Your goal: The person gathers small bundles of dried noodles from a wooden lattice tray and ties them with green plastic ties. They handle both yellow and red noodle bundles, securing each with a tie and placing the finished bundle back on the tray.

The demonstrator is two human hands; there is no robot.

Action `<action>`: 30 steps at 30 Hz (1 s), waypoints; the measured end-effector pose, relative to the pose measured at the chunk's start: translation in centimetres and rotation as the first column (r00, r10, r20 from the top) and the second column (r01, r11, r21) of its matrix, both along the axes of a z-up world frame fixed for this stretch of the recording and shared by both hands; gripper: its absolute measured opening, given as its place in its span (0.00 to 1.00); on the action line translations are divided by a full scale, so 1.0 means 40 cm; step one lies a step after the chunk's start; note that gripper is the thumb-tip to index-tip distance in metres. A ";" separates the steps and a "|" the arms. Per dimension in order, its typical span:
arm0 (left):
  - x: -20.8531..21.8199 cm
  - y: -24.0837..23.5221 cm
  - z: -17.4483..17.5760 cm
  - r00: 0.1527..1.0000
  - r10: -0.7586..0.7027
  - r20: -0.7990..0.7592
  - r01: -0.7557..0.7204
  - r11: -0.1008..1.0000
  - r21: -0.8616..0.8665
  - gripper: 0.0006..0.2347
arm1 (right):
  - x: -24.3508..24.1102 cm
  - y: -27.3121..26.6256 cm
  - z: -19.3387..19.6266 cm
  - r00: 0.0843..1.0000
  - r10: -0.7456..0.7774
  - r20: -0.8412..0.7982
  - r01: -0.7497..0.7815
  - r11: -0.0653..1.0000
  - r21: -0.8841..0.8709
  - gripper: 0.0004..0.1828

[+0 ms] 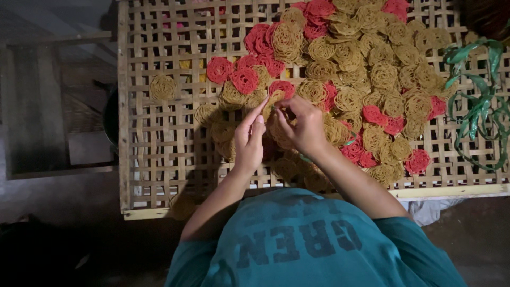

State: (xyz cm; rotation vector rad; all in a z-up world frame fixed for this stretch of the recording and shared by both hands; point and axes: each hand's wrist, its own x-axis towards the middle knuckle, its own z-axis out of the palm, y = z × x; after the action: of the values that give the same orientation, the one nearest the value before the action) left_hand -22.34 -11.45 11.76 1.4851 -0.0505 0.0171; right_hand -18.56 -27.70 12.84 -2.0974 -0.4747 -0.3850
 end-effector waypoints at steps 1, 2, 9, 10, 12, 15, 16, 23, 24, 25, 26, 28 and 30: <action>0.000 -0.001 0.001 1.000 -0.001 -0.020 0.001 1.000 -0.004 0.18 | 0.000 0.002 0.001 1.000 -0.009 -0.012 0.008 1.000 -0.009 0.07; -0.001 -0.001 0.000 0.999 -0.001 -0.040 0.001 1.000 -0.008 0.18 | 0.000 0.004 0.001 1.000 -0.017 -0.023 0.017 1.000 -0.019 0.07; 0.000 -0.011 -0.048 0.993 0.024 -0.112 -0.038 0.992 -0.122 0.18 | 0.006 0.011 -0.013 0.999 -0.037 0.036 0.037 0.999 -0.007 0.06; 0.000 -0.013 -0.056 0.995 0.027 -0.095 -0.041 0.989 -0.140 0.18 | 0.005 0.010 -0.014 0.998 -0.036 0.056 0.038 0.999 -0.026 0.08; 0.001 -0.015 -0.071 0.997 0.036 -0.061 -0.047 0.984 -0.173 0.18 | 0.001 0.008 -0.014 0.995 -0.034 0.095 0.040 0.997 -0.062 0.13; -0.002 -0.017 -0.082 0.993 0.047 -0.110 -0.066 0.982 -0.176 0.18 | -0.008 -0.006 -0.013 0.989 0.037 0.142 -0.018 0.991 -0.132 0.23; -0.002 -0.018 -0.084 0.993 0.047 -0.111 -0.065 0.984 -0.165 0.18 | -0.008 -0.009 -0.014 0.983 0.055 0.174 -0.030 0.989 -0.142 0.25; -0.003 -0.018 -0.100 0.992 0.063 -0.112 -0.068 0.997 -0.041 0.18 | 0.000 -0.010 -0.048 0.976 0.152 0.154 -0.142 0.987 -0.070 0.23; -0.004 -0.015 -0.108 0.990 0.069 -0.126 -0.067 0.998 0.018 0.18 | -0.004 -0.005 -0.058 0.979 0.147 0.142 -0.144 0.989 -0.031 0.19; 0.002 -0.012 -0.116 0.996 0.081 -0.047 -0.078 0.995 0.067 0.16 | -0.005 -0.001 -0.065 0.986 0.125 0.108 -0.126 0.992 -0.002 0.15; 0.009 -0.008 -0.122 0.996 0.088 0.031 -0.091 0.989 0.116 0.15 | -0.005 0.001 -0.069 0.992 0.104 0.074 -0.106 0.994 0.026 0.11; 0.029 0.014 -0.133 0.990 0.140 0.005 -0.140 0.990 0.028 0.14 | -0.005 0.000 -0.070 0.999 0.032 -0.034 -0.029 0.996 0.085 0.06; 0.052 0.046 -0.138 0.962 0.182 -0.206 -0.229 0.944 -0.236 0.14 | -0.006 -0.017 -0.062 0.981 -0.072 -0.181 0.097 0.986 0.134 0.03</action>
State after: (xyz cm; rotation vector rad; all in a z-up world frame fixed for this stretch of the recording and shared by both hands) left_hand -20.27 -9.63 6.24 1.2195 0.2483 0.0558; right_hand -18.81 -28.36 10.36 -1.9954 -0.2473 -0.2706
